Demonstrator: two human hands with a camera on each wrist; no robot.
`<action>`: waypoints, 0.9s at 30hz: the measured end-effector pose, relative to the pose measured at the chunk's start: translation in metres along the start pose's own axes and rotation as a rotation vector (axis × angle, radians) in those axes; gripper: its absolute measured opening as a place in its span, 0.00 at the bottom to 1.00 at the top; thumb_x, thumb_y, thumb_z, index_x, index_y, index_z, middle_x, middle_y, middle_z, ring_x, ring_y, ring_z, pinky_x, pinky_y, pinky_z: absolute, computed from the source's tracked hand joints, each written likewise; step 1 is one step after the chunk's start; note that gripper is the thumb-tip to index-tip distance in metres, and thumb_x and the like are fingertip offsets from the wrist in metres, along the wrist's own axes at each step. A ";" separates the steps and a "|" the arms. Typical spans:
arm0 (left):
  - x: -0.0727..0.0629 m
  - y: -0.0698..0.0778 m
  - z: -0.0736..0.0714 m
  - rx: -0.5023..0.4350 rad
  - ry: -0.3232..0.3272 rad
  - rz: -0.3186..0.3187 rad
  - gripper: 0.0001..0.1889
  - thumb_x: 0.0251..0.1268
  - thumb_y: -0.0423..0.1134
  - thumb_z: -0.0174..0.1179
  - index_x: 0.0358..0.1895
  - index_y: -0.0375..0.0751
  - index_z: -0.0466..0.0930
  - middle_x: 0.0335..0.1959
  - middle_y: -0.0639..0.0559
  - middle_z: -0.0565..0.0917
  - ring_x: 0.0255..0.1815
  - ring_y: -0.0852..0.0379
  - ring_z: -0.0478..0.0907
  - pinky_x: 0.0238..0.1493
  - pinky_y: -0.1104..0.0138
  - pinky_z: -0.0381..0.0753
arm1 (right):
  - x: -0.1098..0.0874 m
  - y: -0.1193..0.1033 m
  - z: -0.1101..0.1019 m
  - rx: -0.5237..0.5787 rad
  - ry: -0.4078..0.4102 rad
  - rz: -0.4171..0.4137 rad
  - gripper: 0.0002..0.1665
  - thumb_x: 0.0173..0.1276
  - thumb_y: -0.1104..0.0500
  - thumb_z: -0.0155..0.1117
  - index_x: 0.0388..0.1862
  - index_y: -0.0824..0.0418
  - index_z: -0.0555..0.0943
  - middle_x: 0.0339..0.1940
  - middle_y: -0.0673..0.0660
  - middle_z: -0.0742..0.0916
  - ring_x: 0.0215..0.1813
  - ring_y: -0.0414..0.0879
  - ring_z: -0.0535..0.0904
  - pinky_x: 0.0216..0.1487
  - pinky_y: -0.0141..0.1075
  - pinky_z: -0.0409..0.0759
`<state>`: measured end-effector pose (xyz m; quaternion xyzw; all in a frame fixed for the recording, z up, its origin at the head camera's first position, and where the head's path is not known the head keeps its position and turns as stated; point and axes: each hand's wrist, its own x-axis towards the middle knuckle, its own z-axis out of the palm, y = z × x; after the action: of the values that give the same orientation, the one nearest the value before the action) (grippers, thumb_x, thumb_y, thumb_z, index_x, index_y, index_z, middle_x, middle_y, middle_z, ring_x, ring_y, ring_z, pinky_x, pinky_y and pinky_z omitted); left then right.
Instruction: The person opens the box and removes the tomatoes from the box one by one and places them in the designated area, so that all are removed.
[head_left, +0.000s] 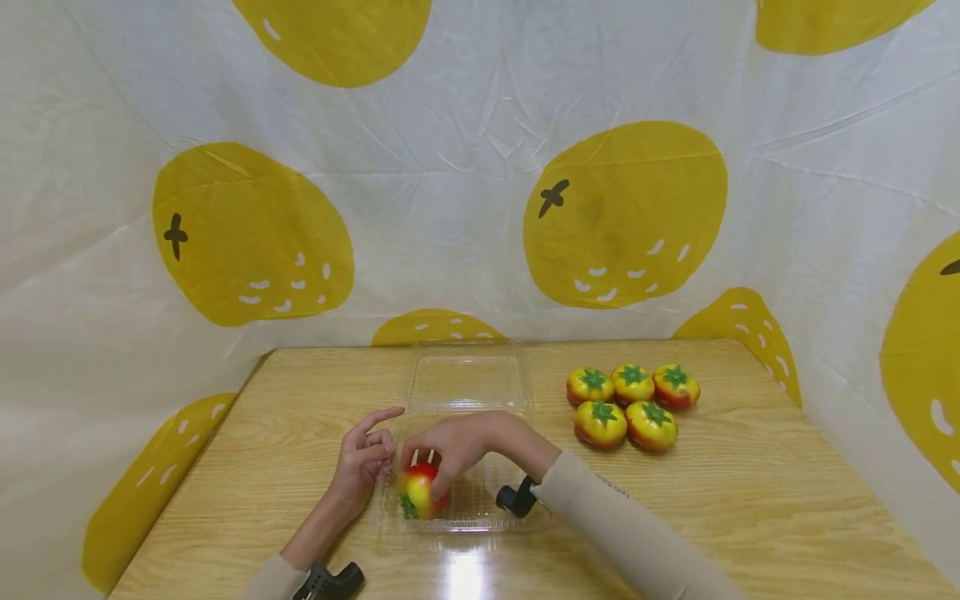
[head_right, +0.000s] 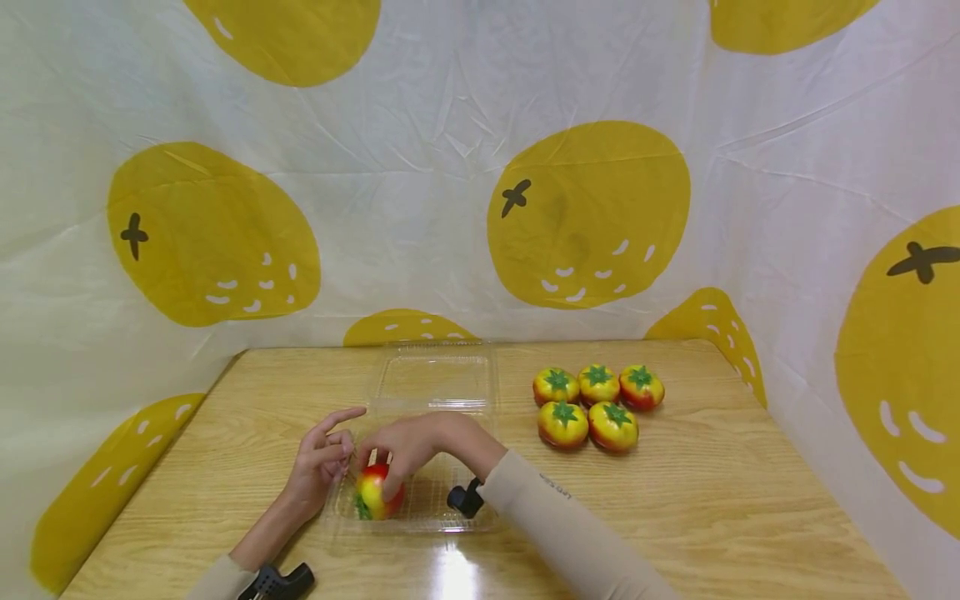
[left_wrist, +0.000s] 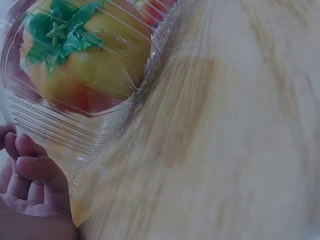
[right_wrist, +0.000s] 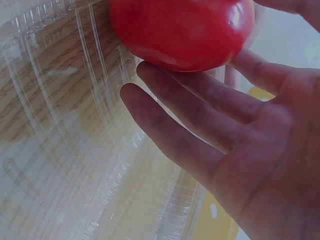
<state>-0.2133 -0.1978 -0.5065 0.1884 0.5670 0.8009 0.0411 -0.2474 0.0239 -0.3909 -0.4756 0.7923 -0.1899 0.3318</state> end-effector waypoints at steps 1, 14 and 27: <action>0.000 0.000 0.000 0.002 -0.001 0.000 0.28 0.65 0.20 0.44 0.70 0.29 0.67 0.23 0.60 0.79 0.18 0.68 0.73 0.17 0.77 0.68 | 0.000 0.000 0.000 0.004 0.000 0.003 0.28 0.60 0.56 0.74 0.60 0.51 0.77 0.53 0.46 0.83 0.54 0.35 0.78 0.57 0.27 0.78; 0.000 -0.001 0.000 0.001 -0.008 0.025 0.31 0.63 0.19 0.43 0.72 0.27 0.67 0.22 0.60 0.78 0.18 0.68 0.72 0.16 0.78 0.70 | 0.001 0.001 0.001 0.021 -0.015 0.023 0.34 0.59 0.57 0.74 0.66 0.53 0.76 0.56 0.48 0.84 0.55 0.36 0.78 0.58 0.28 0.78; 0.000 -0.002 0.001 0.013 0.015 0.017 0.30 0.65 0.18 0.45 0.73 0.23 0.64 0.21 0.60 0.78 0.16 0.67 0.71 0.16 0.77 0.68 | -0.005 0.002 -0.002 0.011 0.010 0.006 0.32 0.58 0.56 0.76 0.63 0.49 0.78 0.55 0.45 0.83 0.55 0.36 0.79 0.58 0.28 0.79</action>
<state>-0.2134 -0.1967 -0.5077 0.1875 0.5709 0.7988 0.0287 -0.2487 0.0292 -0.3895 -0.4704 0.7943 -0.1955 0.3311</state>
